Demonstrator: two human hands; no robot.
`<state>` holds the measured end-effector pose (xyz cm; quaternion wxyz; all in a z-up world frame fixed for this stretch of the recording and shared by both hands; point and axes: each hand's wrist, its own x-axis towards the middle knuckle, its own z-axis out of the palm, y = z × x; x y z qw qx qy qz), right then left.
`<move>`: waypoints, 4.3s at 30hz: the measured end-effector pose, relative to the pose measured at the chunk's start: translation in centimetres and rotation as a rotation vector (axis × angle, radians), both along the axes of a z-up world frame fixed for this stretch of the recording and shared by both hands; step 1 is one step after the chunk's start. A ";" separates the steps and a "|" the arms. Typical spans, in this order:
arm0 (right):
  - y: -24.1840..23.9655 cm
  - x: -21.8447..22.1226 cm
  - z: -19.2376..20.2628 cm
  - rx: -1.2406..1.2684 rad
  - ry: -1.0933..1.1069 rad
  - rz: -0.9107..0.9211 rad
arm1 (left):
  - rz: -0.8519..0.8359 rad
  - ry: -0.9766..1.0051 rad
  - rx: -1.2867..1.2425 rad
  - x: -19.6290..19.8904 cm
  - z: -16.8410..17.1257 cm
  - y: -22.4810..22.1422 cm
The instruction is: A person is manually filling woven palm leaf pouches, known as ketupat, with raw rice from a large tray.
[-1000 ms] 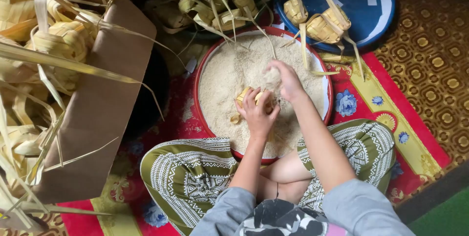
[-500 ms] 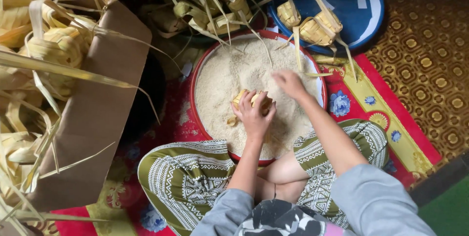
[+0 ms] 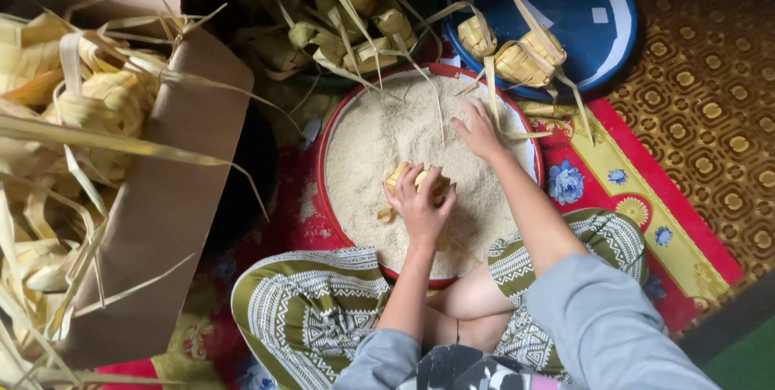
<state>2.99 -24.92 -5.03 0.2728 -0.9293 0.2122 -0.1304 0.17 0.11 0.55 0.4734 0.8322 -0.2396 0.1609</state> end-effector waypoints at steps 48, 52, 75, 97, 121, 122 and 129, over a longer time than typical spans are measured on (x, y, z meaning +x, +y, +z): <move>8.6 -12.8 -0.6 0.622 -0.023 -0.618 | -0.020 -0.035 0.026 0.4 -0.8 0.5; 9.0 -13.0 -0.5 0.435 0.276 -0.574 | -0.015 0.023 0.032 0.3 0.0 0.5; 9.0 -5.1 7.9 1.918 -0.741 -0.653 | -0.105 0.005 0.163 0.8 0.0 0.3; 11.5 -6.2 2.1 1.081 -0.080 -0.865 | -0.223 0.079 0.216 1.1 0.3 1.3; 8.3 -5.4 2.2 -0.013 0.188 0.232 | -0.230 0.063 0.257 1.2 0.1 1.3; 8.1 -6.0 1.6 0.088 0.102 0.264 | -0.227 0.058 0.257 1.3 0.0 1.2; 9.2 -10.1 3.8 0.327 -0.213 -0.251 | -0.235 0.078 0.252 1.1 -0.2 1.2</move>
